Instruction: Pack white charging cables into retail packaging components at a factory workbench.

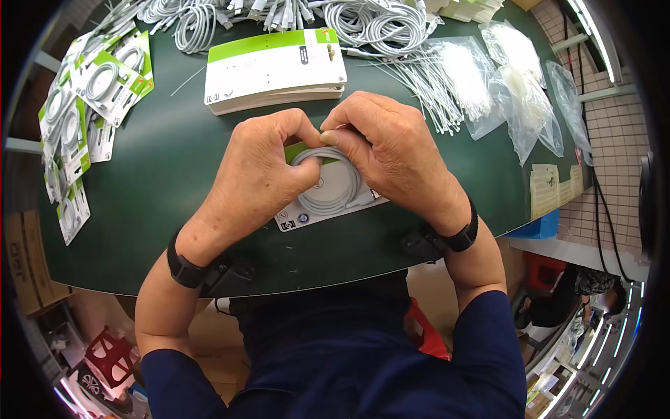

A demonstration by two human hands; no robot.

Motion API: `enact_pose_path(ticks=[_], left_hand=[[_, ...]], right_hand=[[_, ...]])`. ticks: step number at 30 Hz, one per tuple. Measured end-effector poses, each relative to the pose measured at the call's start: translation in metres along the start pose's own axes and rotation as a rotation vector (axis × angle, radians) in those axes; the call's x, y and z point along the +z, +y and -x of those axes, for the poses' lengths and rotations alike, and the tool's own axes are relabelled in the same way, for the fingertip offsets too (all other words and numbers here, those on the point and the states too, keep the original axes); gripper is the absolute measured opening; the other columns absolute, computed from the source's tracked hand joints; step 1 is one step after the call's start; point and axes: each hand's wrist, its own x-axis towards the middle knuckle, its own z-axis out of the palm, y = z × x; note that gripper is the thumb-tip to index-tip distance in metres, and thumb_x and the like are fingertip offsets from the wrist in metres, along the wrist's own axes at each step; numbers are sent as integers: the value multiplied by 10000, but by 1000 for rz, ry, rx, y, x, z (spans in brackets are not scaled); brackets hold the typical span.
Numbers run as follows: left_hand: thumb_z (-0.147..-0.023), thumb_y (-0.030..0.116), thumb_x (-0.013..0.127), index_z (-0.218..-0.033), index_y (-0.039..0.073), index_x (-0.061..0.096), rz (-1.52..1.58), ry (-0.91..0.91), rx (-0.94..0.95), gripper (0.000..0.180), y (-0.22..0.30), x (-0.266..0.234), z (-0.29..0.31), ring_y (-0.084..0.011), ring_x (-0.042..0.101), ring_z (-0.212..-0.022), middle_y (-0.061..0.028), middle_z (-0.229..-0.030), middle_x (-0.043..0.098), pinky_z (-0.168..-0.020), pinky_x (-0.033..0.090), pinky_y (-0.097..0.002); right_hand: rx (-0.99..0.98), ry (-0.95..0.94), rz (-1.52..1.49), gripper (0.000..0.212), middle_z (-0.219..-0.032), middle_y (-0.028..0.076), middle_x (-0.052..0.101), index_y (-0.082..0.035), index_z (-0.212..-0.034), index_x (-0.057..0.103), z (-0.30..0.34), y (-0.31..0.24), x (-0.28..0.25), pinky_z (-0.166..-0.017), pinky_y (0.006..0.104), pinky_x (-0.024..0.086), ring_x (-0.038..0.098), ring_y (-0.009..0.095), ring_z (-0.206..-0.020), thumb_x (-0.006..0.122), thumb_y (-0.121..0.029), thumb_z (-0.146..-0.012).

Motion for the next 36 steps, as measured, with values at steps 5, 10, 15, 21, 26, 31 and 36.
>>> enact_pose_path(ticks=[5, 10, 15, 21, 26, 31, 36], left_hand=[[-745, -7, 666, -884, -38, 694, 98, -42, -47, 145, -4, 6, -1, -129, 601, -683, -101, -763, 701, -684, 530, -304], [-744, -8, 664, -883, -52, 690, 163, -46, -9, 148, -10, 11, -1, -132, 610, -695, -103, -764, 698, -691, 536, -311], [-744, -8, 663, -886, -55, 693, 150, -82, -29, 152, -8, 11, 0, -143, 626, -704, -106, -775, 706, -700, 541, -314], [-741, -10, 662, -894, -53, 697, 148, -74, -9, 163, -9, 14, 1, -154, 639, -708, -107, -783, 713, -707, 544, -317], [-741, -13, 661, -900, -51, 699, 154, -80, -21, 168, -6, 15, 2, -157, 647, -715, -108, -791, 718, -715, 548, -319], [-744, -14, 663, -901, -52, 701, 161, -90, -36, 166, -5, 15, 2, -154, 650, -721, -111, -798, 723, -722, 551, -321], [-744, -13, 666, -899, -52, 703, 153, -73, -11, 163, -6, 16, 2, -151, 649, -721, -112, -798, 722, -722, 552, -319]], right_hand=[[-37, 61, 140, 145, -822, 106, 663, -39, -955, 614, 0, 0, 8, -637, 382, 544, 686, 305, -743, 740, 4, -896], [-35, 61, 278, 161, -779, 92, 652, -48, -941, 581, -1, -2, 12, -601, 392, 535, 682, 302, -701, 735, -12, -908], [-39, 75, 327, 166, -736, 87, 647, -69, -979, 561, -2, -2, 14, -555, 400, 524, 684, 300, -648, 723, -54, -946], [-43, 76, 326, 166, -704, 87, 647, -73, -1007, 547, -2, -2, 15, -534, 386, 522, 693, 287, -622, 710, -78, -975], [-24, 79, 313, 166, -707, 88, 656, -71, -1022, 543, -3, -3, 15, -526, 371, 525, 699, 281, -611, 704, -89, -986], [16, 88, 298, 156, -727, 93, 675, -69, -1037, 539, -3, -4, 16, -527, 367, 534, 705, 281, -612, 689, -96, -1004], [32, 128, 260, 148, -743, 94, 687, -68, -1049, 534, -2, -2, 19, -539, 369, 544, 715, 282, -622, 676, -94, -1015]])
